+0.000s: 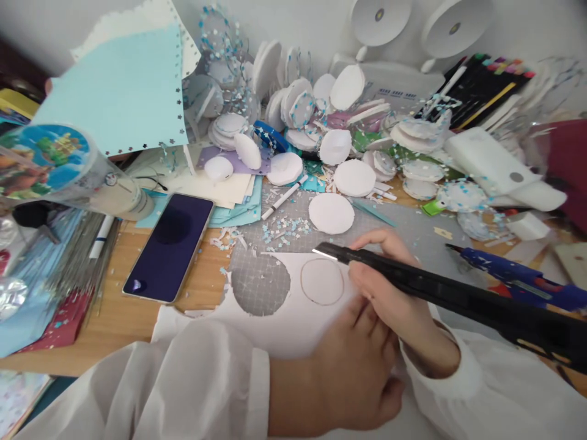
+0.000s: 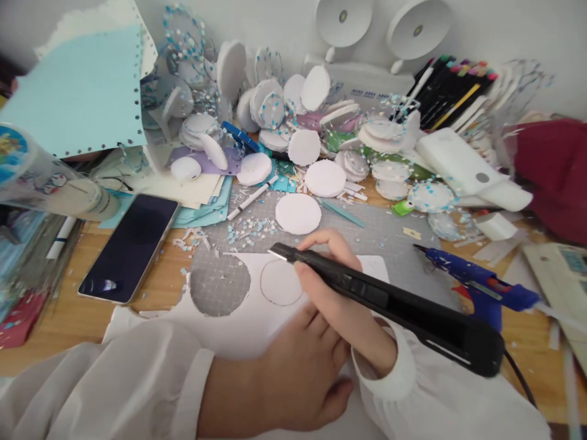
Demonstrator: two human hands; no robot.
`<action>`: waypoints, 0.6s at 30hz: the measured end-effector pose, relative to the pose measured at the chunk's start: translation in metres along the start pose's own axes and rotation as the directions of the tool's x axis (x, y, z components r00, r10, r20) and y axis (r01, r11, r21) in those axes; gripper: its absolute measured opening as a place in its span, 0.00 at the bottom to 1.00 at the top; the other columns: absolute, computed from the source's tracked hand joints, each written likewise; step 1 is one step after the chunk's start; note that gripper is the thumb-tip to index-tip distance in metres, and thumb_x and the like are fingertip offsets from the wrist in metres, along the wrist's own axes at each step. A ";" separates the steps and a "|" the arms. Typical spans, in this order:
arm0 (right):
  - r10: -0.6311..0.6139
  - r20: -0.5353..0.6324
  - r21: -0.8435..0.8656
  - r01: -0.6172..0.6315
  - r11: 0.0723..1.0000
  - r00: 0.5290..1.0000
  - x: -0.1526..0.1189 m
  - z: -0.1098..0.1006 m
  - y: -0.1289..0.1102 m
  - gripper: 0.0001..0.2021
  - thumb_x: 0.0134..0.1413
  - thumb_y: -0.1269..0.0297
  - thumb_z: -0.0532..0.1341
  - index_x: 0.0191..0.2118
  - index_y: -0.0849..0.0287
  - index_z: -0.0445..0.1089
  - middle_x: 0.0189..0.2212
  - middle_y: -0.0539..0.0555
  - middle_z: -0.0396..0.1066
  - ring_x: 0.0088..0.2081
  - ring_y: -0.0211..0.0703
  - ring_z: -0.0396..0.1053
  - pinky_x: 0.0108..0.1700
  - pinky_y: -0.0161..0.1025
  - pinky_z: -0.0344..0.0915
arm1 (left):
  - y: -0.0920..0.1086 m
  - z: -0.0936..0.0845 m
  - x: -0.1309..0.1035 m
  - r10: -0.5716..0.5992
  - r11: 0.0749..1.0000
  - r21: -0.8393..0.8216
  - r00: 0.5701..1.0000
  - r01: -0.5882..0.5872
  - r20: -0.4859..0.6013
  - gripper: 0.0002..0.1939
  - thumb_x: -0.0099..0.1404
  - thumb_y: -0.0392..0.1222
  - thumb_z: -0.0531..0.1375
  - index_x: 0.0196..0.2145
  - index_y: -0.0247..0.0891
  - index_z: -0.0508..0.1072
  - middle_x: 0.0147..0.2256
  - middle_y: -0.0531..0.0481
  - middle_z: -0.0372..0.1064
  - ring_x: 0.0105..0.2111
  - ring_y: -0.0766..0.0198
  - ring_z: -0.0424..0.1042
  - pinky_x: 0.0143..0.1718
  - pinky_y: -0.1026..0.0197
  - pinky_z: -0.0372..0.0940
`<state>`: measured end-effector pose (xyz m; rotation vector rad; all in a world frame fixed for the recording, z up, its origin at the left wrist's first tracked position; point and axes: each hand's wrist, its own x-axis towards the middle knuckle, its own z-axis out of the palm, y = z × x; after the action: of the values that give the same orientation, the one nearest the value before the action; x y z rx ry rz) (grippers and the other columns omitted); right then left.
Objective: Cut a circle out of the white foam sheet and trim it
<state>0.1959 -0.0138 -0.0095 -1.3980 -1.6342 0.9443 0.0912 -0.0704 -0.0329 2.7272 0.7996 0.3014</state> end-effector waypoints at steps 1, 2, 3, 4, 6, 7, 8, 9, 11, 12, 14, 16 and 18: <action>0.016 0.034 0.003 -0.016 1.000 0.999 0.001 0.004 -0.004 0.06 0.55 0.65 0.58 0.39 0.53 0.63 0.19 0.44 0.60 0.19 0.34 0.58 0.19 0.31 0.54 | 0.000 0.001 -0.001 0.005 1.000 -0.010 1.000 -0.005 -0.017 0.30 0.67 0.51 0.46 0.56 0.25 0.63 0.54 0.35 0.65 0.56 0.46 0.59 0.59 0.46 0.46; 0.020 0.057 0.000 -0.020 1.000 0.998 0.001 0.007 -0.009 0.04 0.55 0.65 0.58 0.38 0.53 0.63 0.20 0.44 0.61 0.19 0.34 0.59 0.20 0.31 0.55 | -0.001 0.002 -0.001 0.006 1.000 -0.025 0.999 -0.007 -0.036 0.28 0.66 0.50 0.46 0.55 0.26 0.64 0.53 0.36 0.66 0.54 0.47 0.61 0.56 0.48 0.50; 0.014 0.079 -0.006 -0.014 1.000 0.997 0.001 0.010 -0.012 0.03 0.55 0.65 0.59 0.36 0.53 0.63 0.21 0.44 0.63 0.21 0.34 0.61 0.21 0.30 0.57 | -0.001 0.003 -0.002 0.006 0.999 -0.044 0.999 -0.008 -0.050 0.27 0.66 0.49 0.47 0.54 0.27 0.66 0.51 0.38 0.68 0.52 0.48 0.63 0.53 0.49 0.53; 0.010 0.099 -0.015 -0.009 1.000 0.995 0.000 0.012 -0.014 0.03 0.55 0.65 0.59 0.35 0.53 0.63 0.23 0.45 0.64 0.23 0.34 0.62 0.23 0.30 0.59 | -0.001 0.005 -0.002 0.005 0.998 -0.067 0.998 -0.009 -0.058 0.25 0.65 0.49 0.47 0.52 0.28 0.68 0.49 0.39 0.69 0.51 0.49 0.64 0.51 0.50 0.55; 0.001 0.100 -0.035 0.002 0.999 0.995 -0.002 0.014 -0.014 0.02 0.56 0.65 0.59 0.34 0.54 0.63 0.24 0.46 0.65 0.25 0.35 0.64 0.26 0.31 0.62 | -0.002 0.006 -0.003 0.006 0.995 -0.101 0.998 -0.012 -0.060 0.21 0.65 0.48 0.49 0.45 0.30 0.71 0.44 0.41 0.72 0.49 0.49 0.64 0.47 0.51 0.57; 0.001 0.096 -0.049 0.003 0.999 0.995 -0.003 0.014 -0.013 0.03 0.56 0.64 0.59 0.33 0.54 0.63 0.24 0.46 0.65 0.25 0.35 0.64 0.26 0.31 0.62 | -0.001 0.007 -0.003 0.009 0.994 -0.109 0.998 -0.015 -0.059 0.20 0.64 0.48 0.49 0.43 0.31 0.72 0.43 0.41 0.73 0.49 0.48 0.64 0.47 0.51 0.57; -0.001 0.085 -0.063 0.007 0.998 0.996 -0.004 0.014 -0.011 0.03 0.56 0.64 0.59 0.33 0.54 0.64 0.24 0.46 0.65 0.25 0.35 0.64 0.26 0.31 0.62 | -0.001 0.008 -0.003 0.011 0.993 -0.114 0.998 -0.018 -0.059 0.20 0.64 0.48 0.49 0.42 0.31 0.73 0.42 0.41 0.73 0.50 0.48 0.63 0.47 0.50 0.57; -0.006 0.075 -0.077 0.011 0.997 0.997 -0.004 0.014 -0.010 0.04 0.56 0.63 0.59 0.32 0.55 0.63 0.23 0.46 0.64 0.25 0.35 0.63 0.25 0.32 0.61 | -0.001 0.008 -0.003 0.011 0.993 -0.116 0.998 -0.018 -0.060 0.20 0.65 0.48 0.49 0.42 0.31 0.72 0.43 0.41 0.73 0.50 0.48 0.63 0.47 0.50 0.57; -0.013 0.065 -0.105 0.020 0.994 0.998 -0.003 0.015 -0.007 0.05 0.56 0.62 0.59 0.30 0.55 0.63 0.23 0.46 0.64 0.24 0.35 0.63 0.25 0.32 0.61 | 0.000 0.009 -0.003 0.003 0.993 -0.118 0.997 -0.011 -0.071 0.21 0.65 0.47 0.48 0.45 0.30 0.71 0.45 0.41 0.72 0.51 0.48 0.63 0.47 0.50 0.57; -0.016 0.068 -0.118 0.024 0.993 0.998 -0.003 0.015 -0.007 0.06 0.56 0.62 0.59 0.30 0.54 0.63 0.22 0.46 0.64 0.24 0.36 0.63 0.24 0.33 0.61 | 0.000 0.009 -0.003 0.003 0.992 -0.125 0.997 -0.012 -0.077 0.21 0.65 0.47 0.48 0.47 0.30 0.70 0.46 0.41 0.71 0.51 0.48 0.63 0.47 0.50 0.57; -0.027 0.074 -0.143 0.038 0.989 0.997 -0.002 0.016 -0.009 0.05 0.55 0.62 0.58 0.30 0.53 0.62 0.22 0.46 0.64 0.24 0.38 0.64 0.24 0.35 0.62 | -0.001 0.008 -0.003 0.014 0.989 -0.148 0.997 -0.025 -0.072 0.21 0.65 0.46 0.48 0.47 0.30 0.71 0.46 0.41 0.72 0.51 0.49 0.63 0.48 0.50 0.57; -0.045 0.079 -0.171 0.058 0.984 0.996 -0.002 0.017 -0.012 0.03 0.55 0.62 0.57 0.31 0.51 0.62 0.23 0.47 0.66 0.26 0.42 0.66 0.25 0.38 0.63 | -0.002 0.007 -0.003 0.031 0.984 -0.172 0.998 -0.040 -0.057 0.21 0.65 0.46 0.48 0.46 0.30 0.72 0.45 0.41 0.73 0.50 0.49 0.64 0.50 0.50 0.57; -0.060 0.081 -0.206 0.076 0.976 0.995 -0.002 0.017 -0.014 0.02 0.56 0.62 0.55 0.32 0.49 0.62 0.23 0.47 0.67 0.26 0.44 0.67 0.25 0.41 0.65 | -0.003 0.007 -0.003 0.040 0.982 -0.180 0.998 -0.048 -0.044 0.20 0.66 0.45 0.48 0.44 0.31 0.73 0.44 0.41 0.73 0.49 0.50 0.66 0.52 0.49 0.57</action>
<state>0.1747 -0.0183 -0.0044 -1.4497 -1.8698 0.8123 0.0892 -0.0708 -0.0406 2.5779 0.6869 0.4180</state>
